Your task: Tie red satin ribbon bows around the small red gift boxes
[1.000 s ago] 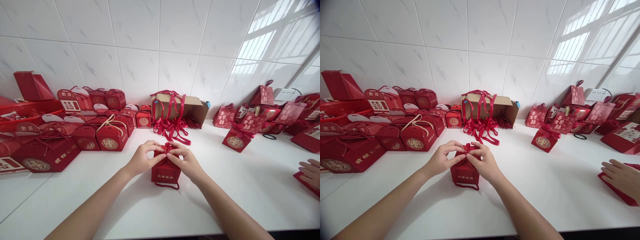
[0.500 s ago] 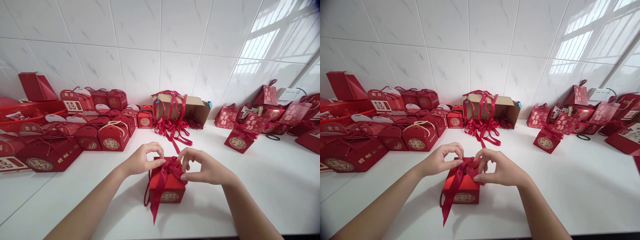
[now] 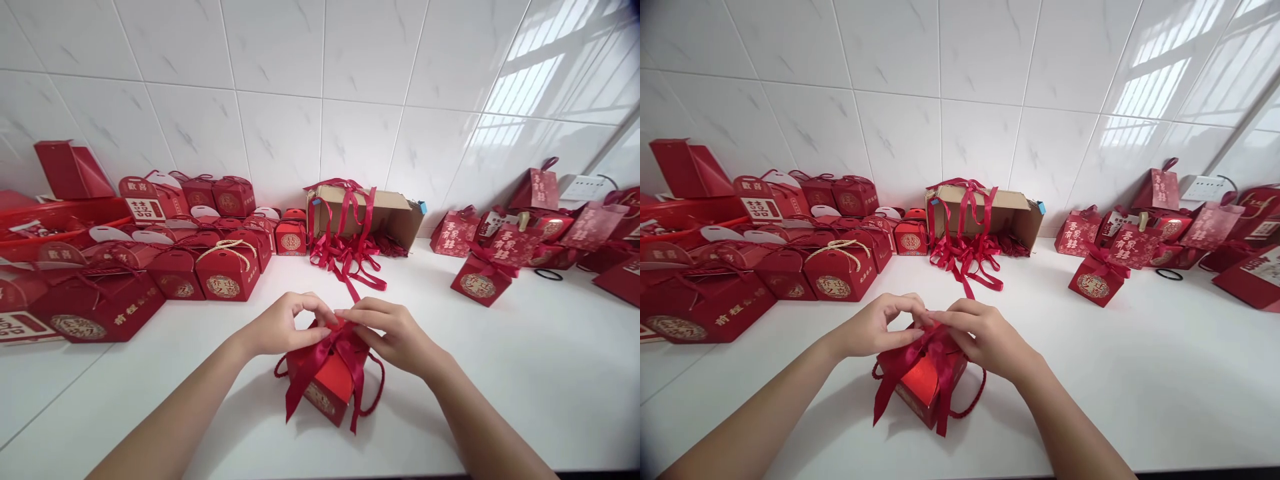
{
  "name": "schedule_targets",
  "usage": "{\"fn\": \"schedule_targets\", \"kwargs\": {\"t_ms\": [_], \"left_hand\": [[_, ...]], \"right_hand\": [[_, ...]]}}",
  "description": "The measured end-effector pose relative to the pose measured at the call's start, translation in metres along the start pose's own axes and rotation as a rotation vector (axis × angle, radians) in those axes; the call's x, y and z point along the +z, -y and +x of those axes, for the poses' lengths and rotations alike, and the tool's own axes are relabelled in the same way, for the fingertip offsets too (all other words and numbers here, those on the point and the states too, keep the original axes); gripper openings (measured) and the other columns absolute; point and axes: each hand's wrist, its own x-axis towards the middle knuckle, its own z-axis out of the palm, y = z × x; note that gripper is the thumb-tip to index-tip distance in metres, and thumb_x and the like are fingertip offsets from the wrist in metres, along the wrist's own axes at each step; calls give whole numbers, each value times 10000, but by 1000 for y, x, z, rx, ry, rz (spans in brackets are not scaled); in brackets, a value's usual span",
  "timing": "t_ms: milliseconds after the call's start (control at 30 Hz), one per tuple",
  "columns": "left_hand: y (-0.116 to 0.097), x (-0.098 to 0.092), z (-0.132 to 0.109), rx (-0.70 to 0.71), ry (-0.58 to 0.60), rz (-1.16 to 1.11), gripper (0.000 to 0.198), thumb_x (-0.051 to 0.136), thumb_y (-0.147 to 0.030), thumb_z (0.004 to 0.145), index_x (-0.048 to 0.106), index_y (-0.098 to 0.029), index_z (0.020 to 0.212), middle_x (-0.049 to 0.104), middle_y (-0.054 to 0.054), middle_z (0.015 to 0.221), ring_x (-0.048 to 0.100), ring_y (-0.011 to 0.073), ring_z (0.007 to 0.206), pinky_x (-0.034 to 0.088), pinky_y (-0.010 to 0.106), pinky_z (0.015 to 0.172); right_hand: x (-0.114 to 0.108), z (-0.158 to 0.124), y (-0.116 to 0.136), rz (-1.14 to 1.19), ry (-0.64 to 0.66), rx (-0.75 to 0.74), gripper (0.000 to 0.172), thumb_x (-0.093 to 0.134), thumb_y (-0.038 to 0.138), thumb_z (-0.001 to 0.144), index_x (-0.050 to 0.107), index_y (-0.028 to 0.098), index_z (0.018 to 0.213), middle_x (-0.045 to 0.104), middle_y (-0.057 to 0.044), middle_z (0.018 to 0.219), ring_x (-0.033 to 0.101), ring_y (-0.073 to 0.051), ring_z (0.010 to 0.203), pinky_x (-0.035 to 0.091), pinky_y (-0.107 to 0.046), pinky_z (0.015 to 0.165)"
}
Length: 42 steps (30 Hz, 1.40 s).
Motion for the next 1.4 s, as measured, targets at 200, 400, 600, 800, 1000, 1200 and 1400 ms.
{"fn": "schedule_targets", "kwargs": {"t_ms": [200,400,600,800,1000,1200,1400], "left_hand": [[-6,15,0,-118,-99,-24,80,604,-209,744,678,-184,761,669,34,838,631,152,777,514,268,766],[-13,38,-2,-211,-331,114,94,587,-236,749,675,-204,748,677,5,763,627,158,752,502,282,720],[-18,37,-3,-216,-382,111,112,564,-274,784,631,-193,747,666,1,769,620,147,752,497,277,737],[-19,23,-6,-169,-187,164,114,511,-295,836,570,-204,801,609,18,872,571,163,849,469,289,782],[-16,7,-5,-201,32,116,175,413,-306,889,543,-209,823,519,43,1158,447,201,1151,351,357,1019],[-11,-6,-6,-296,27,92,219,393,-386,894,518,-218,829,445,39,1264,347,224,1244,279,410,1072],[-10,-5,-5,-314,95,-80,240,385,-395,902,498,-212,796,430,34,1311,340,218,1253,294,393,1061]], "right_hand": [[2,-3,-10,-55,-25,-26,415,373,122,907,589,323,1198,603,-57,954,596,-146,800,524,-271,649],[-4,-2,-12,-34,-55,1,449,386,102,903,552,341,1244,598,-51,972,592,-147,821,523,-283,681],[-3,-2,-10,-117,-46,-22,439,394,103,900,590,343,1211,597,-51,901,563,-157,792,505,-291,650],[-4,-3,-10,-152,-35,-101,557,345,-21,819,632,312,1160,570,-47,857,519,-147,756,472,-275,613],[-3,-3,-9,-176,18,-111,533,371,-39,805,676,281,1103,514,-55,812,469,-143,732,456,-270,611],[-4,-2,-10,-195,51,-97,538,370,-47,795,699,283,1065,463,-50,788,444,-147,734,447,-280,625],[-1,-3,-12,-143,45,-79,521,372,-44,788,717,264,1029,466,-66,828,453,-160,759,465,-302,624]]}}
